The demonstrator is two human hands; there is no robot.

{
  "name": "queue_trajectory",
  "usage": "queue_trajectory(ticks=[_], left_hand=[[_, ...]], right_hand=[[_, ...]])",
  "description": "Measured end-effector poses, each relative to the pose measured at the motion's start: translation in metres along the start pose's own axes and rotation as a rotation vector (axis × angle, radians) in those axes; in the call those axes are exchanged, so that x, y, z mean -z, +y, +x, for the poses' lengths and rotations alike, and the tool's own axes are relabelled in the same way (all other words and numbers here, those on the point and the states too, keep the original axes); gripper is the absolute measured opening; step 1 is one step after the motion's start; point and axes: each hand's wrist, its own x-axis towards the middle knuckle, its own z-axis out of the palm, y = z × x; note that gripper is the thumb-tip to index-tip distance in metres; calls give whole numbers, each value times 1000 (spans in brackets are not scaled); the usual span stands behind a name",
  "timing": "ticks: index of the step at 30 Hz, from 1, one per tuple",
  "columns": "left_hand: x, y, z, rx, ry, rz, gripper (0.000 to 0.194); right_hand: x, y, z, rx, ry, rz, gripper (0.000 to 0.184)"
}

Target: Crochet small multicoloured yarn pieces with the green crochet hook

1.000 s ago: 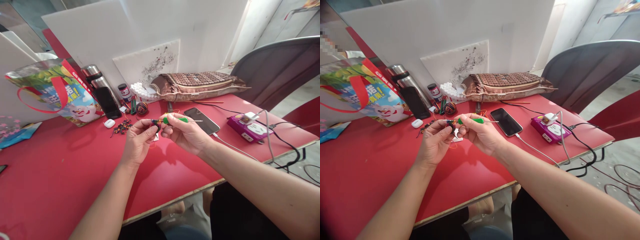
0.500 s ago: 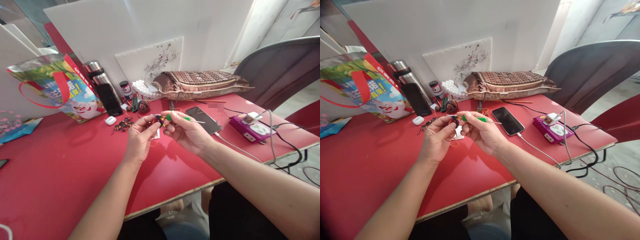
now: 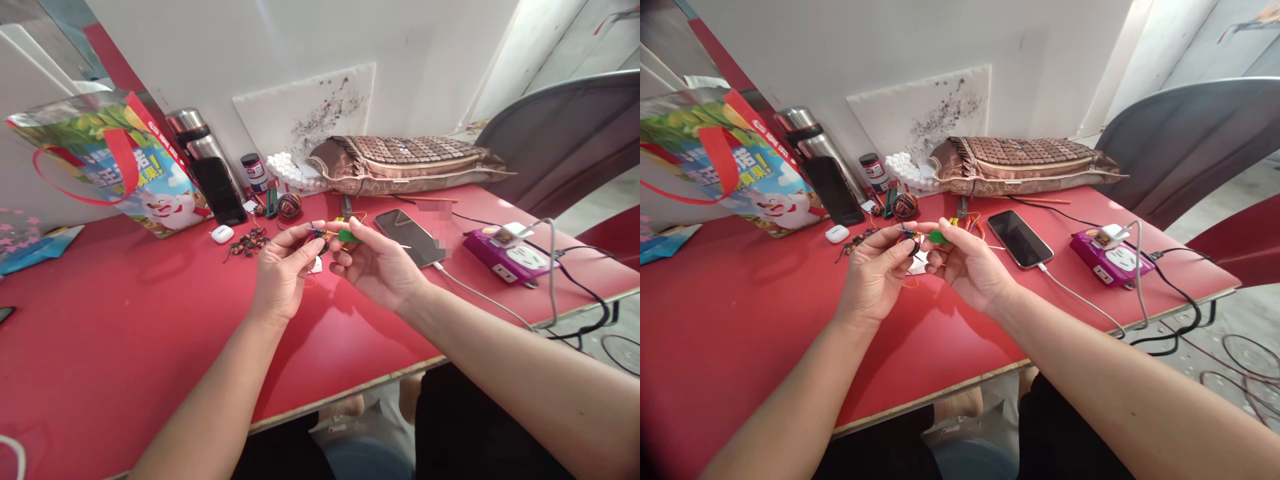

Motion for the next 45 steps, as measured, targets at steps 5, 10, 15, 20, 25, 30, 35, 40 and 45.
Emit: queue_trajectory(ticks=[5, 10, 15, 20, 25, 30, 35, 40, 45], left_hand=[[2, -1, 1, -3, 2, -4, 30], [1, 2, 3, 33, 65, -17, 26], [-1, -1, 3, 59, 69, -38, 24], [0, -4, 2, 75, 64, -78, 28], [-2, -4, 1, 49, 99, -79, 37], [-4, -7, -2, -3, 160, -42, 40], [-2, -10, -2, -37, 191, 7, 48], [-5, -11, -3, -49, 210, 26, 49], [-9, -15, -5, -51, 208, 25, 54]], right_hand=[[2, -5, -1, 50, -30, -135, 23], [6, -7, -4, 207, 11, -298, 19], [6, -7, -11, 403, -3, -544, 10], [8, 0, -16, 461, -22, -557, 12], [9, 4, -18, 494, 2, -569, 14], [4, 2, -20, 525, 40, -606, 13], [2, 4, -21, 554, 72, -692, 12], [3, 9, -22, 658, 22, -888, 17], [4, 18, -20, 770, 36, -1106, 26]])
